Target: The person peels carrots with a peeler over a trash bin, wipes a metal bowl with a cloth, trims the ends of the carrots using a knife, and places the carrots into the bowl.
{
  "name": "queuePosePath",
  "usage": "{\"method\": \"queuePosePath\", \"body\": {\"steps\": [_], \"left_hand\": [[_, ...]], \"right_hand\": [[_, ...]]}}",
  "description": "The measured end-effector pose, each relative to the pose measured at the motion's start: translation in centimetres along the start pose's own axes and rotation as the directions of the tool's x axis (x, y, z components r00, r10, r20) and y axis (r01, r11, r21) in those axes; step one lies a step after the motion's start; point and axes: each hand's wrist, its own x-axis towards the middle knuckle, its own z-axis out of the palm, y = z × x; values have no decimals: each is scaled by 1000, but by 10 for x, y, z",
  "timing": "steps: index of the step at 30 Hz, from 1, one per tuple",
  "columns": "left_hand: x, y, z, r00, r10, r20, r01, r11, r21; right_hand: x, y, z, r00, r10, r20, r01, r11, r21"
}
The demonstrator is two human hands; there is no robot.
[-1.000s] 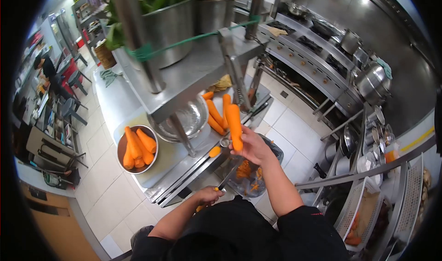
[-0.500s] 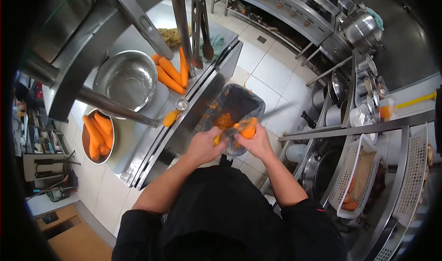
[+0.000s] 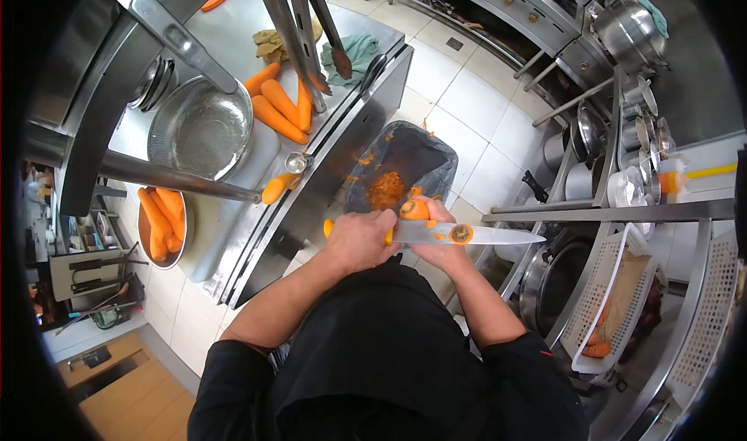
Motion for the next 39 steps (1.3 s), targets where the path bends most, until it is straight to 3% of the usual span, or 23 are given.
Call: {"method": "queuePosePath", "body": {"steps": [5,8,11,14,17,20,29,32,35,38,39], "left_hand": [[0,-6,6,999,-40,-28,42,998,47],[0,-11,13,997,-66,-28,68,995,69],[11,-32,15,898,-424,119,414,905,100],[4,-39,11,907,-357,223,356,933,46],[-4,-21,14,975,-187,123,200,975,-97],[-4,-6,8,995,-62,76,71,990,-121],[-2,-9,8,989,-71,130,79,995,-61],[-3,-21,22,992,-85,96,90,994,-56],[-5,-31,35,991,-93,96,103,990,-95],[-3,-55,44,951,-249,184,258,966,-27],[-5,-79,56,922,-296,250,310,951,-16]], "right_hand": [[-2,-17,-12,991,113,76,-108,991,-76],[-7,-1,-8,999,13,32,-10,997,-77],[-5,-14,-19,966,212,149,-195,974,-119],[-8,-10,-19,988,129,85,-128,992,-18],[-9,2,-11,975,149,163,-177,968,177],[-12,3,-1,949,274,156,-310,899,309],[-12,5,8,984,158,88,-171,968,181],[-11,-4,5,931,313,189,-354,902,247],[-12,7,12,948,288,136,-306,942,141],[-17,9,9,978,170,119,-173,985,13],[-16,4,8,984,142,104,-147,988,49]]}}
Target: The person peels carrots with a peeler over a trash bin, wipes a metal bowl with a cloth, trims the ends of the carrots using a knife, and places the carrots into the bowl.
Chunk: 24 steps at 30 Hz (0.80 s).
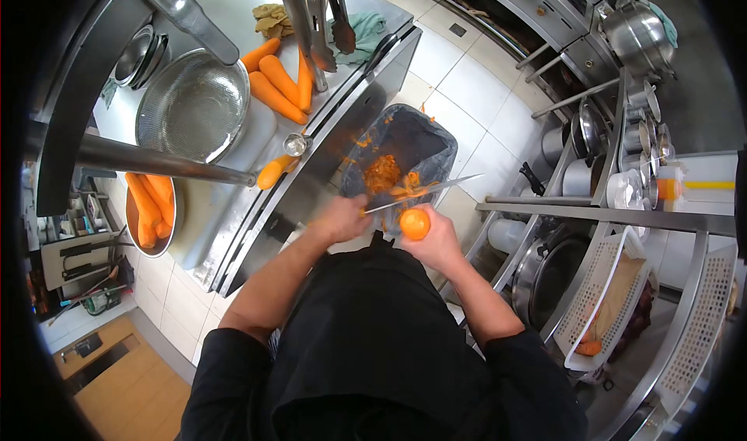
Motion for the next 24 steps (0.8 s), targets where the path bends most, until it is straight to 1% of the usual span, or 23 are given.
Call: {"method": "queuePosePath", "body": {"steps": [2,3,4,5,8,10,11,13,16,19,20,22,23,24], "left_hand": [[-5,-18,9,1000,-9,1,9,999,-50],[-5,-20,9,1000,-9,-2,9,997,-70],[-5,-19,14,998,-51,-29,49,996,-72],[-7,-12,11,998,-48,-48,43,994,-103],[-10,12,-6,995,-29,-98,11,984,-179],[-17,32,-22,993,-1,-115,-24,978,-208],[-20,39,-27,994,37,-106,-54,984,-169],[-24,48,-31,991,110,-78,-117,989,-91],[-27,52,-27,984,169,-55,-173,982,-78],[-15,28,-23,999,-29,28,29,999,-17],[-16,17,-18,998,-58,25,58,998,-34],[-16,-1,-12,994,-108,24,110,992,-63],[-18,4,-14,993,-110,31,111,992,-54],[-21,9,-15,993,-114,38,116,992,-47]], "right_hand": [[-3,-13,0,998,-51,-32,53,997,63],[0,-10,-1,996,-65,-56,68,996,58],[1,-4,1,994,-79,-73,83,995,52],[2,1,3,992,-92,-85,96,994,49],[2,13,3,988,-117,-100,110,991,-71],[3,17,3,996,-50,-69,41,992,-120],[4,15,4,998,-17,-54,9,990,-143],[4,8,4,999,-29,-23,25,988,-153],[3,-4,3,999,-32,-8,30,977,-213],[1,0,3,999,-43,-19,36,962,-271],[1,2,3,998,-50,-25,41,957,-286],[2,0,2,997,-31,-75,14,976,-218],[1,0,2,995,-16,-99,-2,983,-183],[0,2,2,995,-15,-94,-3,983,-186]]}}
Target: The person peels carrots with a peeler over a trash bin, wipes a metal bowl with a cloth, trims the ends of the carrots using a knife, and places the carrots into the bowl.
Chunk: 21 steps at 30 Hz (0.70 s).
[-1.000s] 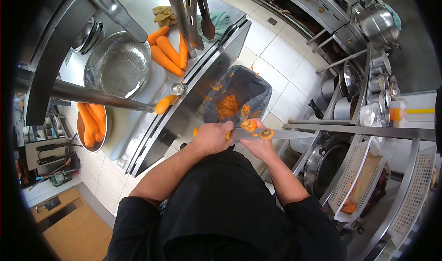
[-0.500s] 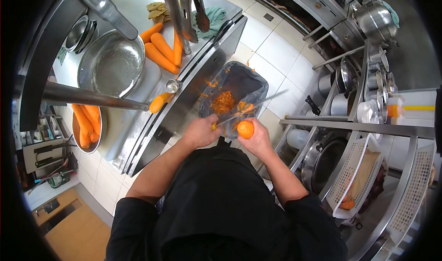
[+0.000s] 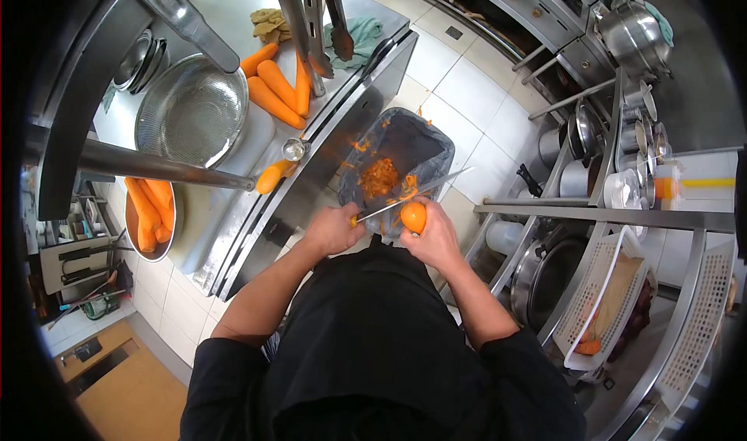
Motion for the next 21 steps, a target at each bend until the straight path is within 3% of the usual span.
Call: {"method": "queuePosePath", "body": {"steps": [7,11,12,14,16,17,18,21], "left_hand": [[-14,31,-19,994,100,39,-102,994,42],[1,4,-6,999,-35,5,35,999,-16],[-2,3,-5,999,-37,-19,36,998,-52],[-10,9,-3,998,-33,-53,26,991,-130],[-17,27,-7,996,-18,-90,-1,978,-208],[-17,29,-4,993,27,-112,-48,981,-187],[-16,31,0,989,73,-132,-95,982,-166],[-15,36,4,949,213,-234,-245,962,-119]], "right_hand": [[1,0,2,998,-14,63,14,1000,3],[-1,12,5,992,-94,-84,98,994,49],[2,19,7,994,54,-98,-23,956,293],[6,35,14,943,332,-7,-229,668,708],[9,43,8,860,475,188,-319,211,924],[10,47,6,809,503,305,-328,-45,944],[8,53,9,818,486,306,-239,-196,951],[6,60,17,742,556,375,-147,-410,900]]}}
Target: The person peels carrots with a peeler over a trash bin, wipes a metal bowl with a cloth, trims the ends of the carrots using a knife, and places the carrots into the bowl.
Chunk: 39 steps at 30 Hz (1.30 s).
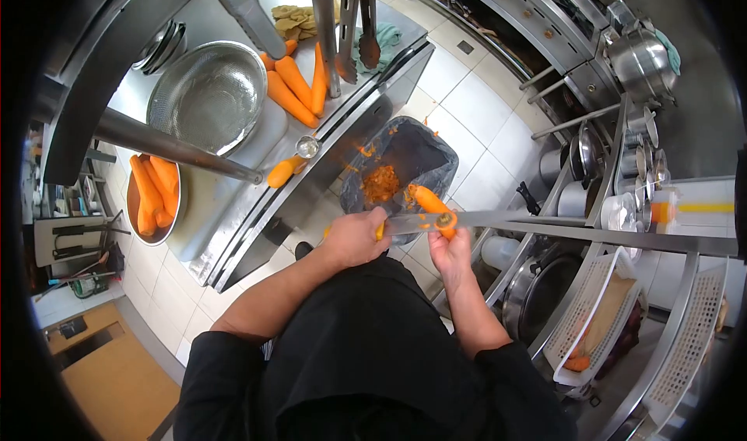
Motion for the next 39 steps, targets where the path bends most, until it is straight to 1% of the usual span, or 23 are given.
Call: {"method": "queuePosePath", "body": {"steps": [1,4,7,13,16,19,22,25,28,31,32,33,34,35,37,39], "left_hand": [[-1,1,1,998,53,-34,-53,999,4],[4,4,-1,996,84,-20,-82,995,60],[9,6,-2,998,67,-17,-66,996,60],[13,3,1,996,90,-13,-89,995,39],[18,-16,17,1000,19,-23,-19,1000,20],[20,-41,18,986,-49,161,43,998,43],[19,-67,34,960,-164,228,151,986,75],[9,-119,50,925,-201,324,149,972,180],[-2,-108,42,913,-253,319,196,960,199],[-10,-106,38,888,-306,344,270,951,151],[-18,-110,39,901,-303,312,283,953,106],[-23,-116,34,863,-338,376,327,940,93],[-32,-125,34,870,-336,361,323,941,99],[-40,-141,42,873,-328,361,313,944,100],[-63,-140,21,856,-353,378,367,930,36],[-87,-163,37,900,-338,275,359,933,-30]], "right_hand": [[0,4,-3,1000,-12,26,12,1000,-4],[-7,12,-4,998,11,63,-11,1000,7],[-18,16,-3,992,64,111,-58,997,-53],[-21,22,0,999,45,13,-45,998,-49],[-16,14,-14,988,122,90,-121,992,-22],[-2,7,-31,994,86,67,-82,995,-65],[-7,1,-47,986,91,142,-82,994,-71],[-18,-3,-32,966,108,233,-99,994,-48],[-16,-2,-23,938,163,305,-155,987,-49],[-10,11,-8,874,267,405,-227,963,-143],[-27,20,15,874,287,392,-232,955,-183],[-38,30,37,800,354,484,-283,934,-216],[-40,41,50,724,408,556,-287,911,-295],[-48,53,66,672,444,593,-237,887,-396],[-74,81,110,570,519,636,-110,816,-568],[-105,112,157,482,584,653,56,723,-688]]}}
